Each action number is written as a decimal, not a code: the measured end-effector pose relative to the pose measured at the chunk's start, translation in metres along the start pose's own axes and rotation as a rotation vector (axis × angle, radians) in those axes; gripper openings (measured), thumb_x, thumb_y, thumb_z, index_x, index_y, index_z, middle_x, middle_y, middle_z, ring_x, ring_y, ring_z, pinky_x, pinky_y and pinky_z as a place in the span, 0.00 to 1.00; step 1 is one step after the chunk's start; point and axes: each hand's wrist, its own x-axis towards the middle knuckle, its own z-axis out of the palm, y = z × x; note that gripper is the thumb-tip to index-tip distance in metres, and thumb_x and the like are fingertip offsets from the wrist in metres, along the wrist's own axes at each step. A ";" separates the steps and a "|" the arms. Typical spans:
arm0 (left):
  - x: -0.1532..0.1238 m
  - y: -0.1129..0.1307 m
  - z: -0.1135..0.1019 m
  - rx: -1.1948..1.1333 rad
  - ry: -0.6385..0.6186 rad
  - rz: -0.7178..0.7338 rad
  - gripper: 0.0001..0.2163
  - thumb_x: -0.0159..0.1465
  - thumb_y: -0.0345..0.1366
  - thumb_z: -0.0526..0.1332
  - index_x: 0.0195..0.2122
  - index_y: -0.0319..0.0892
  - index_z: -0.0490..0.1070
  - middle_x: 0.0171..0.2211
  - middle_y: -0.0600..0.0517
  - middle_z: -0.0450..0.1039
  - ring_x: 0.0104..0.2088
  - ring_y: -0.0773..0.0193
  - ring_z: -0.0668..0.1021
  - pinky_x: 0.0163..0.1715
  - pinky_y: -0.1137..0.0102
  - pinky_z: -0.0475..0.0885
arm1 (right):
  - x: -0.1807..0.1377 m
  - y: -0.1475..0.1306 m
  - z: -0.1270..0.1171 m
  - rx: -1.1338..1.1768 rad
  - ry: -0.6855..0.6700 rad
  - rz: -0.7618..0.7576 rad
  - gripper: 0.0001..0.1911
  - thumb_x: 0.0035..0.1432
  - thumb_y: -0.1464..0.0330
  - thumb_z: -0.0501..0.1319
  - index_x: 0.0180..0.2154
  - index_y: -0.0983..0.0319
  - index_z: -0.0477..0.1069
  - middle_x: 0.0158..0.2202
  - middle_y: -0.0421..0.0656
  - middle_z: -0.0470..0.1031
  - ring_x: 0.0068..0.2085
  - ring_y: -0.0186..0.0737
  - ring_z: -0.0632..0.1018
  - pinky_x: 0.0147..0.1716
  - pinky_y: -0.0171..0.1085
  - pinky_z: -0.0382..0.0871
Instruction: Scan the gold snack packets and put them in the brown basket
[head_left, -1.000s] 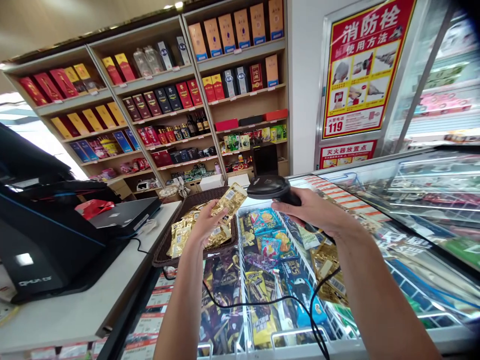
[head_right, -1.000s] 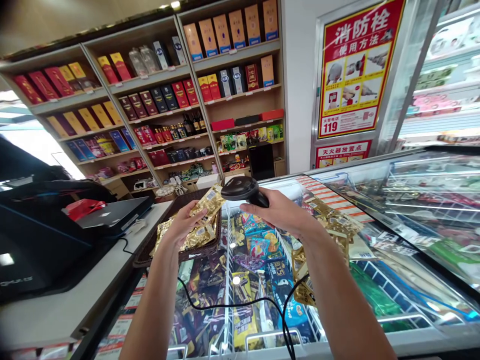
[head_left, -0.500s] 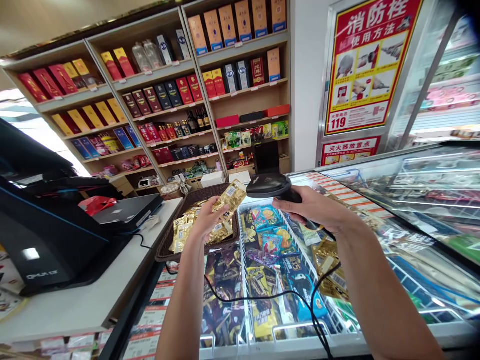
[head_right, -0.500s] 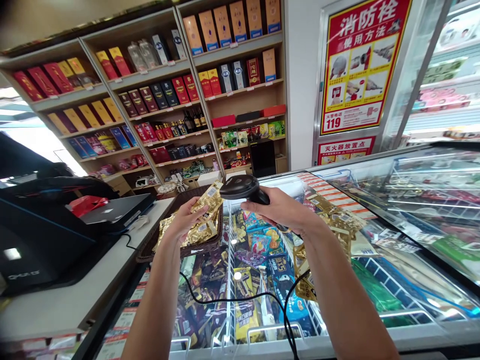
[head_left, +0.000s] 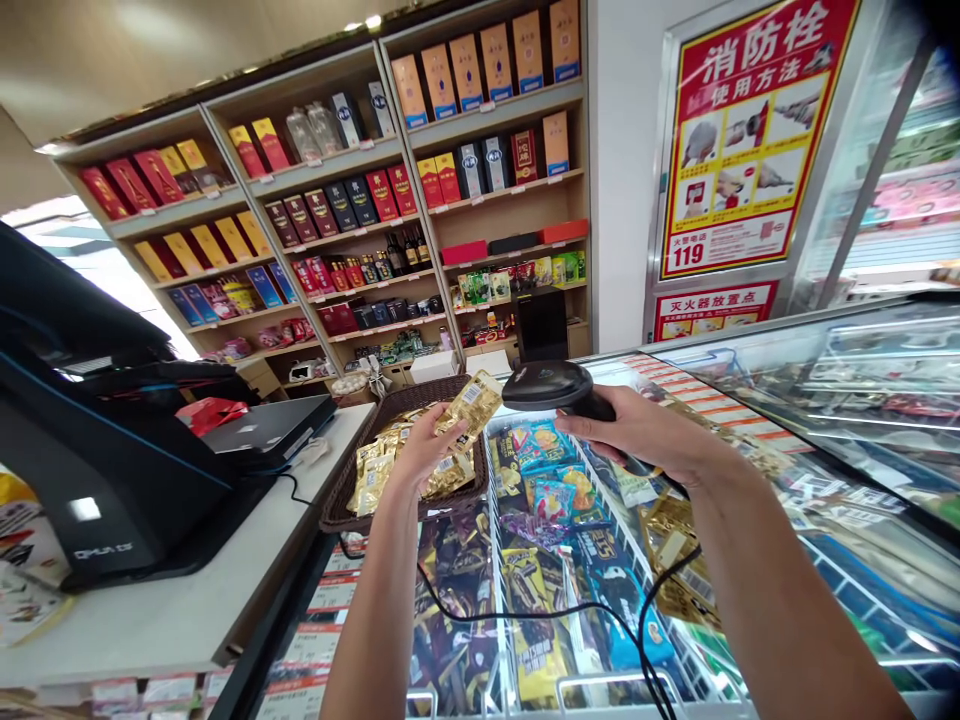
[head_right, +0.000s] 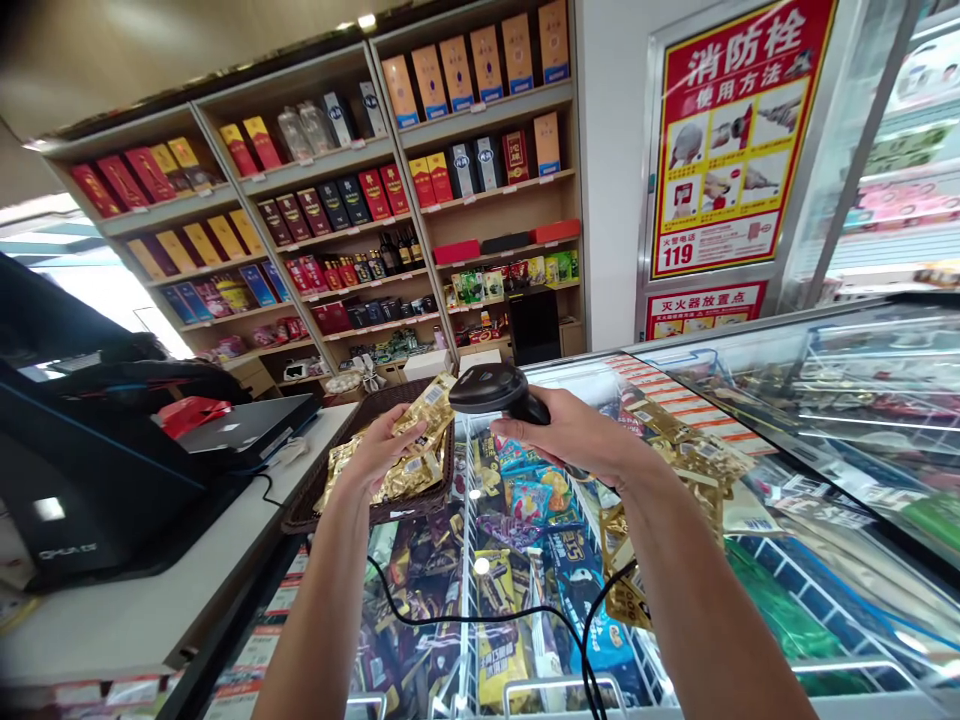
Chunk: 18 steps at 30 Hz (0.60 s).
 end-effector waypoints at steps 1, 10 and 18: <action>0.001 -0.001 0.000 -0.002 0.003 0.003 0.25 0.52 0.52 0.70 0.45 0.43 0.73 0.45 0.49 0.77 0.40 0.59 0.78 0.35 0.71 0.71 | 0.000 0.000 0.000 -0.003 0.005 0.003 0.28 0.52 0.43 0.67 0.34 0.61 0.69 0.18 0.34 0.63 0.20 0.30 0.60 0.20 0.33 0.51; 0.017 -0.033 -0.009 0.132 0.044 -0.133 0.20 0.57 0.42 0.67 0.51 0.43 0.73 0.50 0.45 0.77 0.46 0.55 0.79 0.38 0.69 0.73 | -0.001 0.001 -0.002 -0.073 0.099 0.025 0.26 0.52 0.44 0.68 0.32 0.60 0.68 0.18 0.35 0.64 0.20 0.31 0.62 0.19 0.33 0.52; 0.041 -0.080 -0.050 0.347 0.393 -0.255 0.28 0.66 0.39 0.60 0.66 0.39 0.60 0.66 0.35 0.64 0.63 0.49 0.71 0.55 0.62 0.69 | 0.001 0.009 -0.011 -0.133 0.252 0.035 0.24 0.55 0.46 0.66 0.29 0.59 0.66 0.16 0.35 0.63 0.19 0.32 0.63 0.19 0.34 0.53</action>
